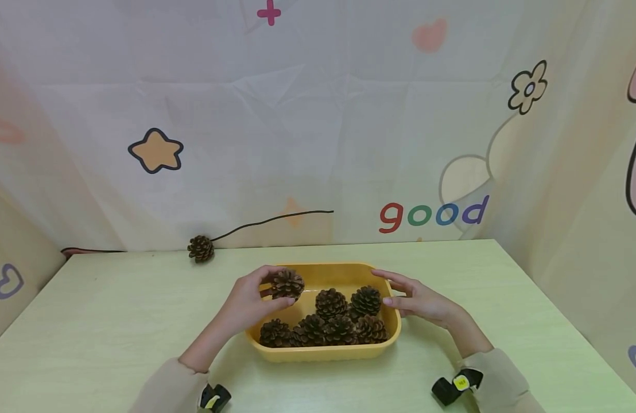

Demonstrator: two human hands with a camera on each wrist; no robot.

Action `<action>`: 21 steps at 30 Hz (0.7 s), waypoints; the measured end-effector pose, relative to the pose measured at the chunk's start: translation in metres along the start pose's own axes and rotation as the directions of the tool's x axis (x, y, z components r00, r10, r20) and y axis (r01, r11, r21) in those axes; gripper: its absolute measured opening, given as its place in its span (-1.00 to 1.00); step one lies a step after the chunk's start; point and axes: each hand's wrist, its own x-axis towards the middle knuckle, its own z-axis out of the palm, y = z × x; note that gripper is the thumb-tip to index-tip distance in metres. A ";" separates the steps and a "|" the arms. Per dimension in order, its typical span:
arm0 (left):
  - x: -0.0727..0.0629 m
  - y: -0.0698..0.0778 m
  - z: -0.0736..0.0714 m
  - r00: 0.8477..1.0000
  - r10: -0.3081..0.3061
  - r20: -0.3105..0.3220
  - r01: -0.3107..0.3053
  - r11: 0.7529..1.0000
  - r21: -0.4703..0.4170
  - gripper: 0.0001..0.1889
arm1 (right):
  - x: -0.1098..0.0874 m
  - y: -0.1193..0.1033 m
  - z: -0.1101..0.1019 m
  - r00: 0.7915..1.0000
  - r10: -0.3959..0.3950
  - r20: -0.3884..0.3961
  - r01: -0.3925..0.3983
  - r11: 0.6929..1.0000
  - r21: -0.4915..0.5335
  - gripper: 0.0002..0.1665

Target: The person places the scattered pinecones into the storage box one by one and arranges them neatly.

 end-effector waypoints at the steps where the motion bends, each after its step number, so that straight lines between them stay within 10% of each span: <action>1: 0.001 0.000 0.001 1.000 0.003 0.001 -0.003 1.000 0.007 -0.43 | 0.000 0.000 0.000 1.000 0.000 0.000 0.000 1.000 -0.001 -0.23; 21: 0.018 0.001 0.010 0.980 0.113 0.165 -0.141 0.975 0.169 -0.40 | -0.001 -0.001 0.001 1.000 -0.004 0.006 0.004 1.000 0.007 -0.22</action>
